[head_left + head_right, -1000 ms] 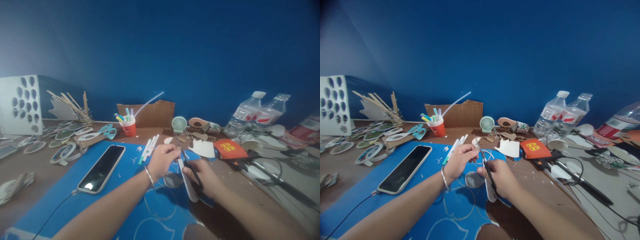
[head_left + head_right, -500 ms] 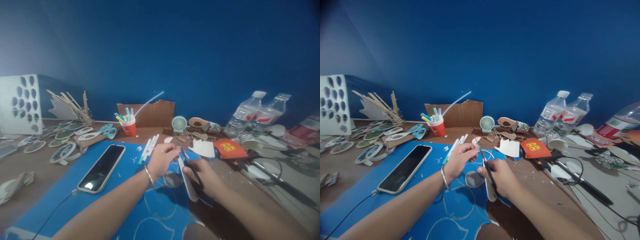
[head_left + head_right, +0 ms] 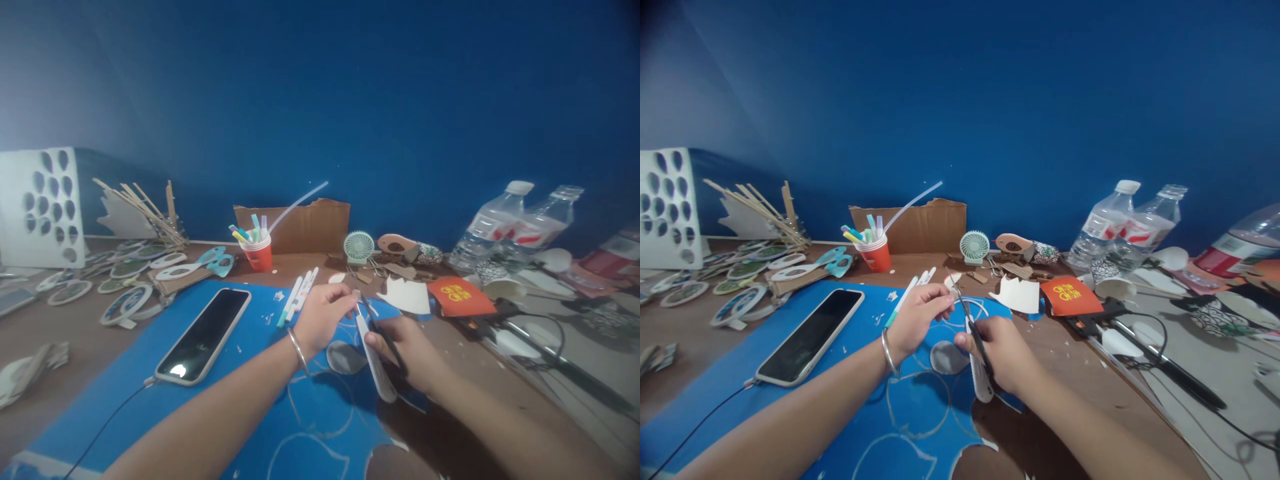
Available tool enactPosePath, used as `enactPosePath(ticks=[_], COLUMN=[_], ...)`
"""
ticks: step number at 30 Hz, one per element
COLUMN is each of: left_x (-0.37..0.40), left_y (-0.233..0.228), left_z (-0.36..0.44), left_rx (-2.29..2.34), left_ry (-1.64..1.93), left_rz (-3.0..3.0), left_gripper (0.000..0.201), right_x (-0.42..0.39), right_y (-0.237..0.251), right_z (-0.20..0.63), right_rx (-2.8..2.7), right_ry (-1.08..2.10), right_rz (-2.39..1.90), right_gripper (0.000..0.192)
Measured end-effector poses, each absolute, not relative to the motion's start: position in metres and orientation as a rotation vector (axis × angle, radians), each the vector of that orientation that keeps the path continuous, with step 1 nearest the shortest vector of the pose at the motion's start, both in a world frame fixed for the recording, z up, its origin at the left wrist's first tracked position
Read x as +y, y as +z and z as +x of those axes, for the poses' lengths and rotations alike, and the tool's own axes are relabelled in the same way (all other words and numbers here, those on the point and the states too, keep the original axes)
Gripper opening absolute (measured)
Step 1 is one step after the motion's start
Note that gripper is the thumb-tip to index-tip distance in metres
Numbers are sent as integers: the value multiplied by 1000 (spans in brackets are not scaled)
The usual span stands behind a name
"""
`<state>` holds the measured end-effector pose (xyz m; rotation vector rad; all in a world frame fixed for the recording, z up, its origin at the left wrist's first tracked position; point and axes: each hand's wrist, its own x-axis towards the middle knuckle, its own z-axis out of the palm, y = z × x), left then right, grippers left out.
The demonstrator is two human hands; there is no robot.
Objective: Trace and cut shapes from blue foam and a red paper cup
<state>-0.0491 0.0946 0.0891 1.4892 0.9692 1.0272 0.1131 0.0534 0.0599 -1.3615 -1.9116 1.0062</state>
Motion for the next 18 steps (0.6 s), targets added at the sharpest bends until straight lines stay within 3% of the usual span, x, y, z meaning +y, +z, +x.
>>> enactPosePath(ticks=[18], left_x=[97], left_y=[90], left_z=[-51], left_rx=[981], left_ry=[1054], left_rz=[1503], left_gripper=[21], right_x=[54], right_y=[59], right_z=[113], right_rx=[-1920], right_ry=[988], right_rz=[-1430], right_gripper=[48])
